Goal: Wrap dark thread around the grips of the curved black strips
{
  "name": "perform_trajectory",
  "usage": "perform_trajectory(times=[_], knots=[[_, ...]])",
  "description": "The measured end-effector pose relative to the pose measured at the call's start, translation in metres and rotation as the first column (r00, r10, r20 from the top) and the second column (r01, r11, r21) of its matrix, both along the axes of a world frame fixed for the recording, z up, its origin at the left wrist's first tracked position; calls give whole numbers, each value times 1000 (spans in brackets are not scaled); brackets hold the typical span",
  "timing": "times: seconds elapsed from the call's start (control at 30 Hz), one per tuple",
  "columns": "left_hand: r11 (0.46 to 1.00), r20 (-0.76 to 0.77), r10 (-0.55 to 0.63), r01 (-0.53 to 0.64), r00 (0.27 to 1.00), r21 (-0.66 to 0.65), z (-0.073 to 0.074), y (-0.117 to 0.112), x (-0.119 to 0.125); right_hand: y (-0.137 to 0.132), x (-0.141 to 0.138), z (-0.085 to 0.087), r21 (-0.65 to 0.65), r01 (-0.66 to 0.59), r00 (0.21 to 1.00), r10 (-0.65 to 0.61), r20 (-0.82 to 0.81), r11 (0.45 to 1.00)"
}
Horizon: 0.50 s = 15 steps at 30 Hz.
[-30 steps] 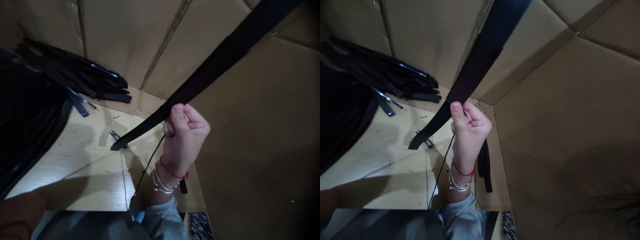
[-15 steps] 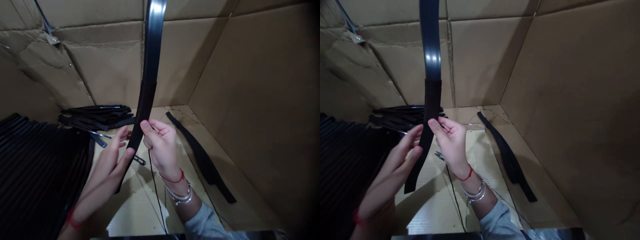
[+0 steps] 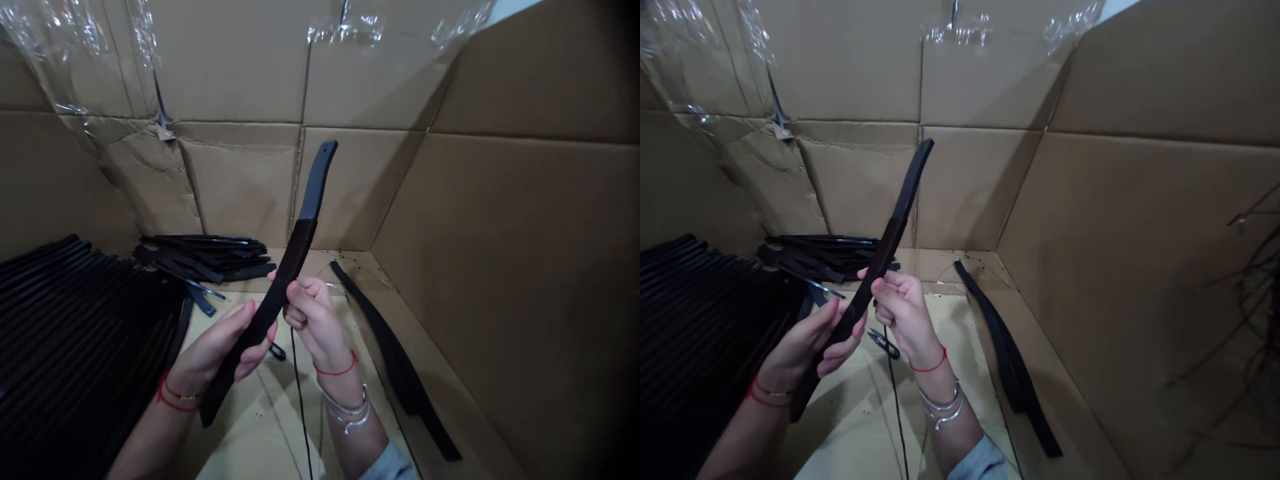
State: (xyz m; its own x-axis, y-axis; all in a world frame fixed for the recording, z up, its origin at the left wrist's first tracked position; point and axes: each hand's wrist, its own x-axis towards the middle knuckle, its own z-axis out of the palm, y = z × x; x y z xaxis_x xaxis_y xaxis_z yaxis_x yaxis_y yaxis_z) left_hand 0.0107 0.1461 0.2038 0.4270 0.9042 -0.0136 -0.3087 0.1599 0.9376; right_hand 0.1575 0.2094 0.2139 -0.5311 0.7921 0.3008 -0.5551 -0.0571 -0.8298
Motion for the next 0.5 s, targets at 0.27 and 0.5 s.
perform_trajectory(times=[0.27, 0.5], knots=[[839, -276, 496, -373, 823, 398, -7, 13, 8, -6, -20, -9, 21, 242, 963, -243, 117, 970], [929, -10, 331, -323, 944, 181, -7, 7, 9, -4, -17, -11, 114, 183, 978, -192, 77, 977]])
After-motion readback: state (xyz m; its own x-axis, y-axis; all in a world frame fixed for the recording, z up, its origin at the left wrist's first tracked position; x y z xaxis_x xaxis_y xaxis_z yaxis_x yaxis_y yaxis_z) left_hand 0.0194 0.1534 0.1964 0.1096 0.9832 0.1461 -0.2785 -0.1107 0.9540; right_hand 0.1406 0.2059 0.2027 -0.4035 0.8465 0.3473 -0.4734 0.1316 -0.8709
